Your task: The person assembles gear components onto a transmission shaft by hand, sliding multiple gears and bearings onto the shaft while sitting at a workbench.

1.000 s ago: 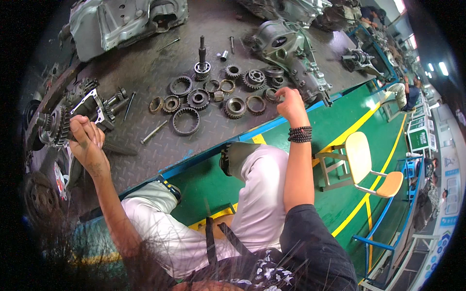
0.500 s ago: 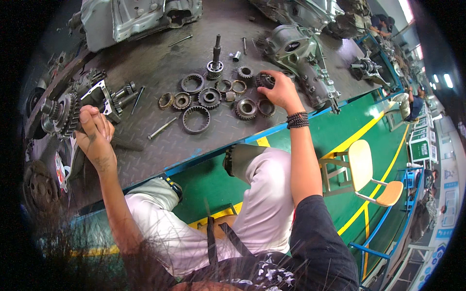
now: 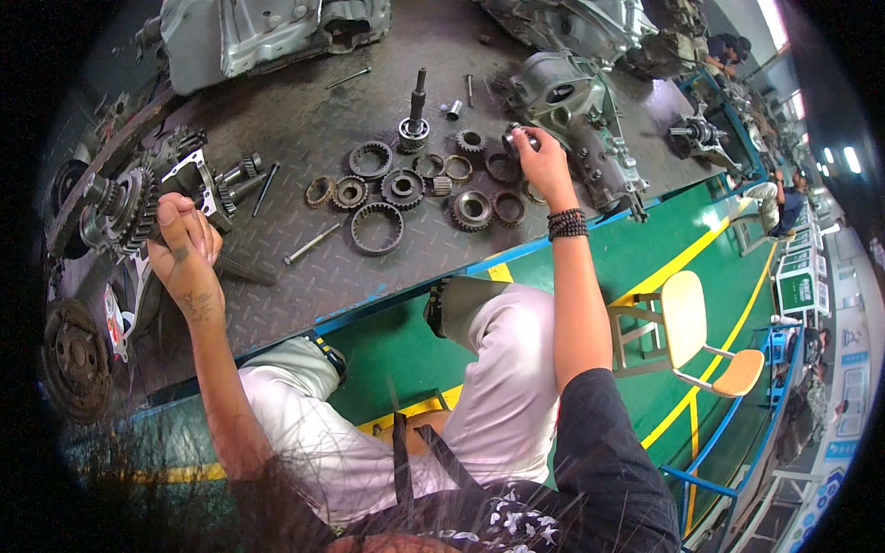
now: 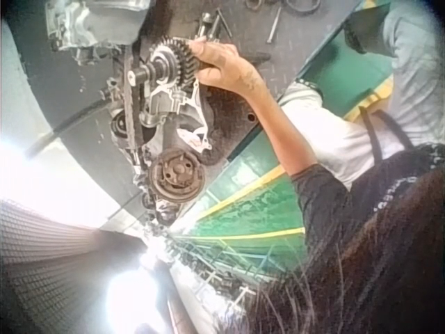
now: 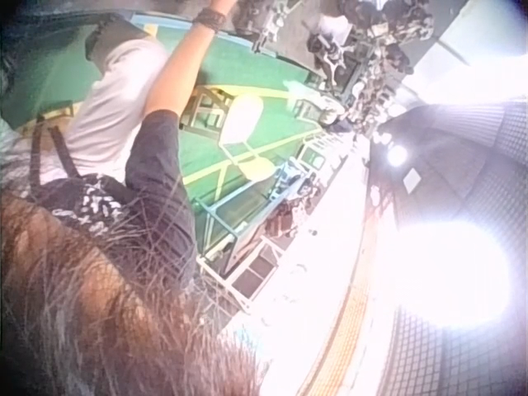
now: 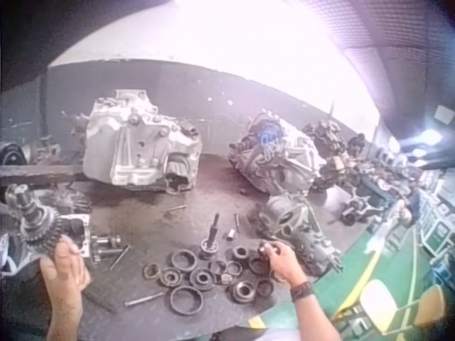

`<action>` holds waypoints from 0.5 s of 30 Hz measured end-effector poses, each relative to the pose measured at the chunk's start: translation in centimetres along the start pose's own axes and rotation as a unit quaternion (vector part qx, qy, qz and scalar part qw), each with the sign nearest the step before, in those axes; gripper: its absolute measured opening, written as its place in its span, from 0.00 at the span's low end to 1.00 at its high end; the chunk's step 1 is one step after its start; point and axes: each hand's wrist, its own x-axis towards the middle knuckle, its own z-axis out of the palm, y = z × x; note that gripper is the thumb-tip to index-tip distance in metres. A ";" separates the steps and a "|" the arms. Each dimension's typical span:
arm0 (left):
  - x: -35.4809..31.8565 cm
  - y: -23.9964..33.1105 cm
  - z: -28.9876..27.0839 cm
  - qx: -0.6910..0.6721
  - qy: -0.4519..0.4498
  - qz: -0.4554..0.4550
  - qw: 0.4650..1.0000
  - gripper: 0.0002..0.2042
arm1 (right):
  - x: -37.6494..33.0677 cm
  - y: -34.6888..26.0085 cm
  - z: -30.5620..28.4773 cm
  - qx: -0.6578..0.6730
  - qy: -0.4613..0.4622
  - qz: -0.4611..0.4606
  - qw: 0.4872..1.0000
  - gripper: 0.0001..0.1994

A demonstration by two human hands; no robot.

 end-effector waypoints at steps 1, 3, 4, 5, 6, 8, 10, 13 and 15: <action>0.0 0.0 0.0 0.000 -0.002 0.000 1.000 0.15 | 0.5 0.6 0.2 0.011 0.022 -0.015 1.000 0.23; -0.1 -0.1 0.3 0.001 -0.002 0.000 1.000 0.15 | 2.1 2.6 0.5 -0.022 0.059 -0.021 0.998 0.24; -0.1 -0.2 0.5 0.005 -0.002 0.000 1.000 0.15 | 2.7 3.5 0.4 -0.054 0.094 -0.027 0.994 0.25; -0.3 0.0 0.2 0.010 0.002 0.003 1.000 0.15 | 2.6 2.7 1.0 -0.049 0.089 -0.030 0.994 0.25; -0.4 0.1 0.1 0.014 0.011 -0.012 1.000 0.14 | 2.2 1.2 1.0 -0.045 0.081 0.019 0.996 0.26; -0.6 0.2 0.1 0.015 0.020 -0.022 0.999 0.14 | 2.3 -0.3 1.3 -0.039 0.076 0.065 0.994 0.27; -0.7 0.0 0.3 0.017 0.015 -0.014 1.000 0.13 | 3.0 -0.5 1.5 -0.008 0.076 0.108 0.991 0.28; -0.8 0.0 0.5 0.008 0.009 -0.016 1.000 0.13 | 5.1 1.8 2.3 0.052 0.095 0.101 0.989 0.30; -0.8 -0.3 0.4 0.006 0.002 -0.016 1.000 0.13 | 5.1 1.6 2.6 0.092 0.084 0.108 0.986 0.31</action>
